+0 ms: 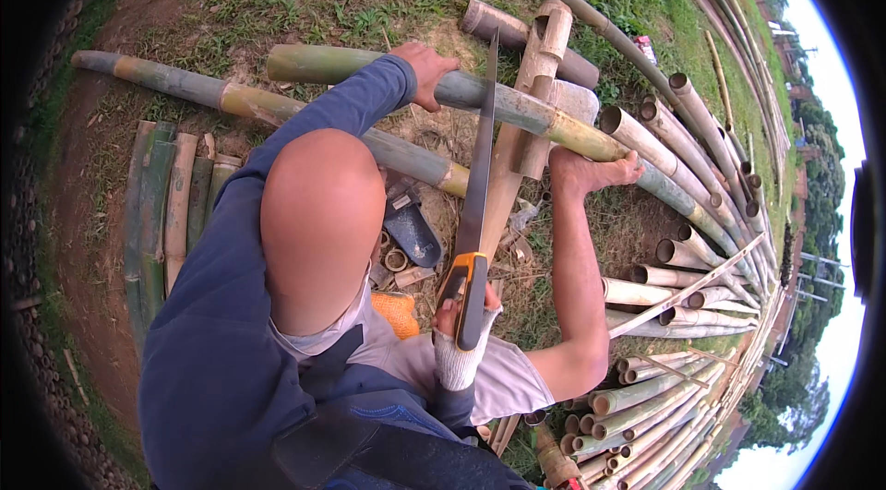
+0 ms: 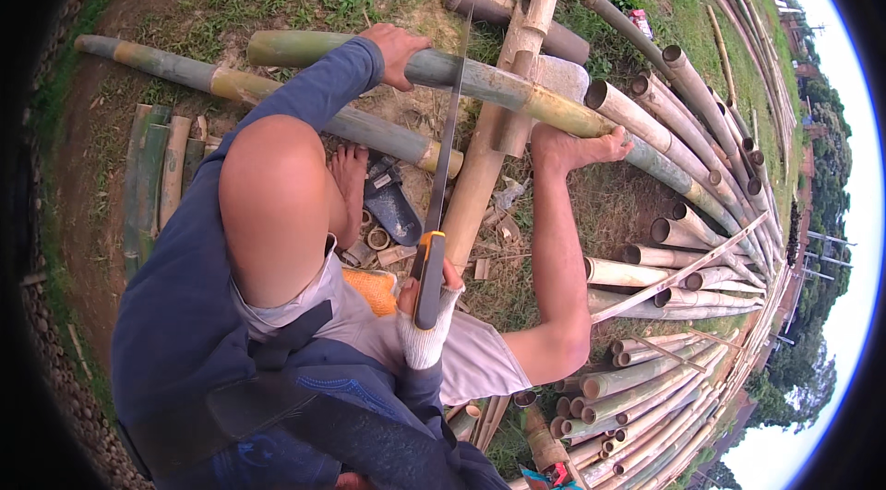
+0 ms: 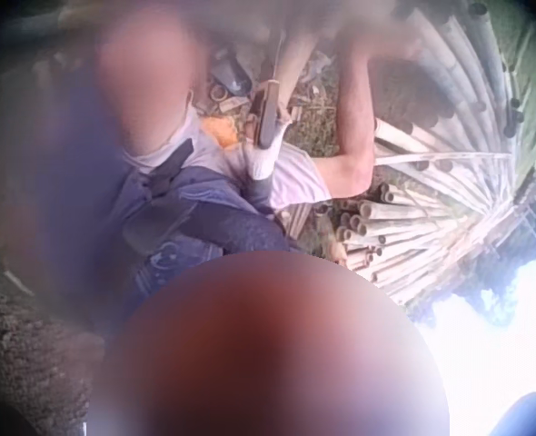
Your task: The person sits on the ground and uses a hand saw to cut bamboo poles into shorter sections. They position each pole on a makeshift stand, saw through it, then move the cut piece aside and repeat the process with additional poles.
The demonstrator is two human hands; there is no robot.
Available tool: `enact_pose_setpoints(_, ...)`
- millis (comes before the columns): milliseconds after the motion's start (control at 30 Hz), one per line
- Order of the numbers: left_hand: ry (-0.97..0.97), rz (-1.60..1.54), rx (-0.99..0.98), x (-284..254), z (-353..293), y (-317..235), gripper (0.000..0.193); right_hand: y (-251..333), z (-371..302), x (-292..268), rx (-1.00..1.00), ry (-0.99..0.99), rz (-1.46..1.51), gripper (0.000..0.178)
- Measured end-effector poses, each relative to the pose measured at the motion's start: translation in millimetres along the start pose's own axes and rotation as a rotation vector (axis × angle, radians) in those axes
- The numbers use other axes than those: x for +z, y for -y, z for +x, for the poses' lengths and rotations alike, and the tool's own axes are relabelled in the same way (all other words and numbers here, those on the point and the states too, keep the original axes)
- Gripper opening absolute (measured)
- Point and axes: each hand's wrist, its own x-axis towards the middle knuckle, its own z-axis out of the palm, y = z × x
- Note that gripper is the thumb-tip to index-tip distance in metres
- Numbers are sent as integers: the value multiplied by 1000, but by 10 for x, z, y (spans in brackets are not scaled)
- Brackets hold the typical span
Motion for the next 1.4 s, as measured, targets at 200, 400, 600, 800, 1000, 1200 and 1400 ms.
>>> enact_pose_setpoints(200, -52, 50, -72, 40, 38, -23, 84, 417, -106, -108, 11, 7, -120, 55)
enact_pose_setpoints(400, -81, 119, -80, -125, -72, -168, 91, -79, 2173, 876, -63, -127, 72, 40)
enact_pose_setpoints(600, 28, 83, -105, -162, 66, -143, 81, 661, -150, -101, 206, -28, 20, 61)
enact_pose_setpoints(800, -31, 37, -112, -41, 55, -100, 82, 833, 451, -69, 222, -16, 50, 57)
enact_pose_setpoints(1000, -45, 69, -117, -120, -4, -150, 81, -98, 1832, 755, 12, -23, 161, 53)
enact_pose_setpoints(1200, -11, 30, -38, -68, 63, -32, 83, 627, -346, -92, 226, -24, 75, 51)
enact_pose_setpoints(1400, -56, 45, -87, -22, 30, -40, 83, 366, 639, 184, 25, 29, 79, 50)
